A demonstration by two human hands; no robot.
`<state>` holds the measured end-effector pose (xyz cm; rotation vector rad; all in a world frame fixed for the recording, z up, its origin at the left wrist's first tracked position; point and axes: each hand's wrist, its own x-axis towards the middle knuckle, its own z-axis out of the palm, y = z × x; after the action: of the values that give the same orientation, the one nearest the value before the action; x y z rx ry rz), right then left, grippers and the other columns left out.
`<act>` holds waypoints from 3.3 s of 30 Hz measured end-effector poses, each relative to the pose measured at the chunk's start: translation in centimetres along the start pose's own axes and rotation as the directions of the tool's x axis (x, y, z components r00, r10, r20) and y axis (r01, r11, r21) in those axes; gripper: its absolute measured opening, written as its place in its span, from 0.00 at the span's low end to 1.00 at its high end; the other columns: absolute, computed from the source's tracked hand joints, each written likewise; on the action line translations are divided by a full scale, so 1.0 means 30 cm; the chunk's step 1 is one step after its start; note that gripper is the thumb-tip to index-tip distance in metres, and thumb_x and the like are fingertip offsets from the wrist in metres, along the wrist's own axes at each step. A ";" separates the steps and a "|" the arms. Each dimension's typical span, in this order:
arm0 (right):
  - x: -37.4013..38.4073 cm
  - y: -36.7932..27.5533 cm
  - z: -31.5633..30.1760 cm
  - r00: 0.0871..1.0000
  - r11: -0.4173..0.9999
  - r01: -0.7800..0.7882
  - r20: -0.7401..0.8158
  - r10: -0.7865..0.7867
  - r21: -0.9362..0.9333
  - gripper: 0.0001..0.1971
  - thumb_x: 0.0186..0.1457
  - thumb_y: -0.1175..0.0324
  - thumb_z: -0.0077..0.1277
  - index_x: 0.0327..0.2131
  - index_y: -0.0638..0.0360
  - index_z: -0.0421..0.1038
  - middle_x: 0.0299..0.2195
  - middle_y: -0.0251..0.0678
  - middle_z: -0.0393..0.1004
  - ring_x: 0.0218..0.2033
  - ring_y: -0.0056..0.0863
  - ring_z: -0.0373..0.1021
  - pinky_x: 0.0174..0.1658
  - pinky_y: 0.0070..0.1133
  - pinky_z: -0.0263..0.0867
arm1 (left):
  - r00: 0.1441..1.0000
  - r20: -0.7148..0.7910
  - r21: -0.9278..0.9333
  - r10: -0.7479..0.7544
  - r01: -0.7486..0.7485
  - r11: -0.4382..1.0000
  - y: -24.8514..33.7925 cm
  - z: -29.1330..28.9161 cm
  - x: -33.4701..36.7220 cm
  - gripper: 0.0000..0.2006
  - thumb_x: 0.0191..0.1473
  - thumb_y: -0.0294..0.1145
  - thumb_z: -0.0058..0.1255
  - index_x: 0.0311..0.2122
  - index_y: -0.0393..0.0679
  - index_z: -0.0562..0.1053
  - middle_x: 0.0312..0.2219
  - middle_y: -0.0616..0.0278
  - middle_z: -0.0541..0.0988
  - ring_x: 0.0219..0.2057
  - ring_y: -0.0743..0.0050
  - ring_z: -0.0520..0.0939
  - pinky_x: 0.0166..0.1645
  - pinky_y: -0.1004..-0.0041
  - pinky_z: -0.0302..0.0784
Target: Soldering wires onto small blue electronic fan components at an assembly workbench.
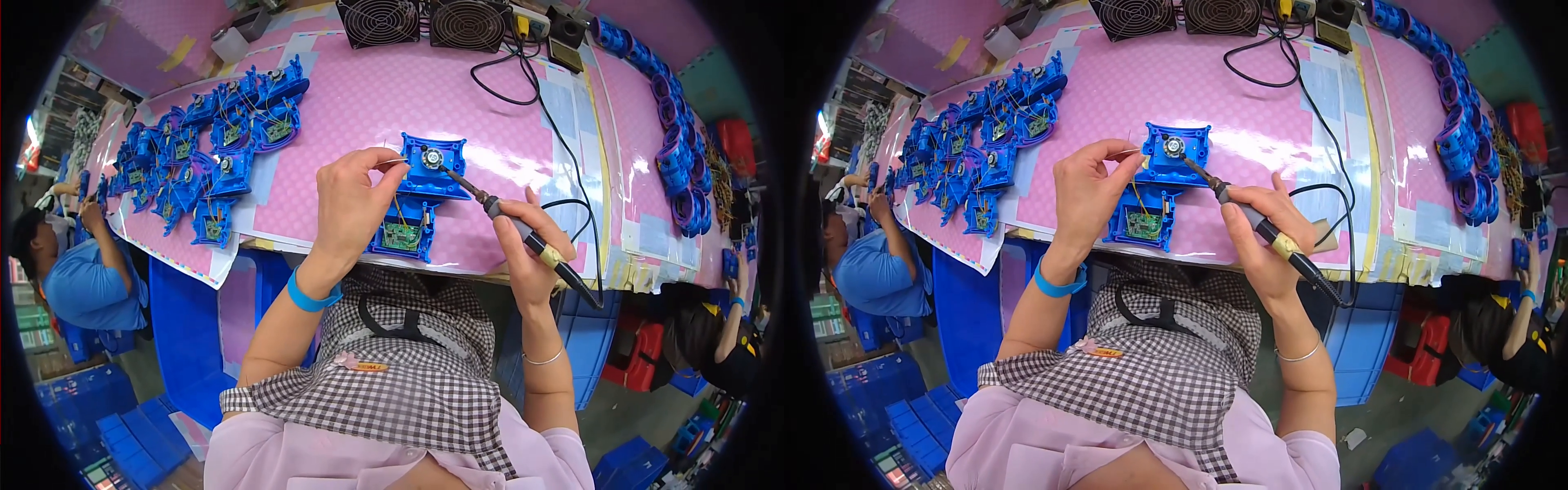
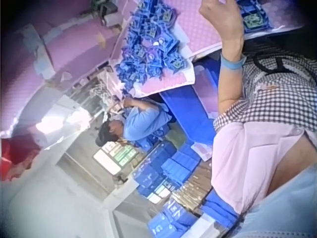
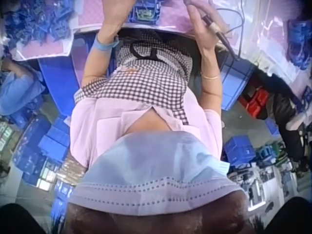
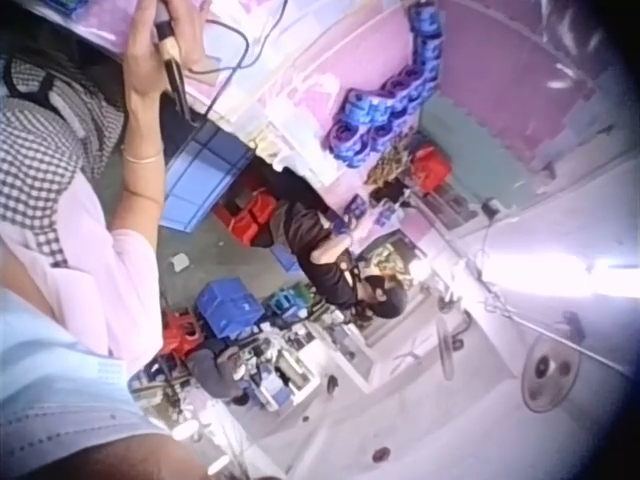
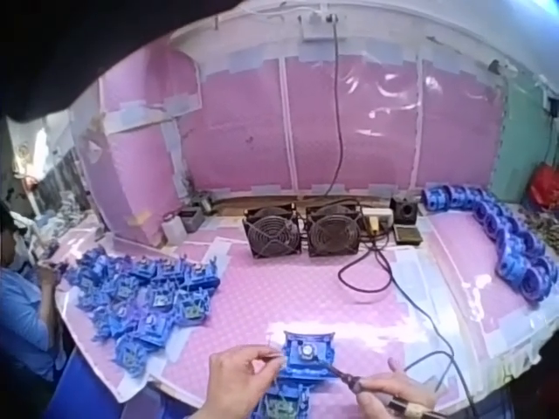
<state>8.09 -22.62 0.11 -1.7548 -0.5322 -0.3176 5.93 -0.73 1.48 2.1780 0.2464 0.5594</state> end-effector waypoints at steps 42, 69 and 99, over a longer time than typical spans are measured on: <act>0.006 -0.020 0.016 0.990 0.993 -0.112 -0.079 0.115 0.034 0.11 0.54 0.78 0.51 0.43 0.68 0.72 0.30 0.38 0.76 0.29 0.22 0.72 0.37 0.19 0.67 | 0.976 0.138 0.110 0.167 -0.183 0.977 -0.040 0.041 0.002 0.05 0.44 0.26 0.55 0.29 0.39 0.78 0.24 0.52 0.78 0.27 0.56 0.79 0.32 0.64 0.73; 0.365 0.295 0.738 0.778 0.810 0.530 0.234 -0.582 0.252 0.29 0.32 0.70 0.56 0.46 0.54 0.66 0.33 0.44 0.72 0.33 0.48 0.69 0.37 0.35 0.67 | 0.777 -0.203 -0.810 -0.596 0.208 0.548 -0.284 -0.138 -0.126 0.14 0.58 0.30 0.43 0.20 0.51 0.60 0.16 0.76 0.56 0.15 0.90 0.56 0.17 0.84 0.48; 0.312 0.290 -0.459 0.868 0.810 0.021 -0.391 -0.306 -0.586 0.15 0.42 0.75 0.56 0.32 0.60 0.59 0.36 0.50 0.73 0.39 0.45 0.69 0.44 0.33 0.65 | 0.869 0.350 -0.881 -0.351 0.432 0.192 -0.231 -0.151 -0.128 0.05 0.62 0.31 0.42 0.32 0.47 0.67 0.15 0.77 0.51 0.14 0.91 0.50 0.19 0.82 0.47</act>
<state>21.49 -35.78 0.72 -2.1014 -0.2407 -1.1004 0.52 5.31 -2.70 0.8421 0.3151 0.1900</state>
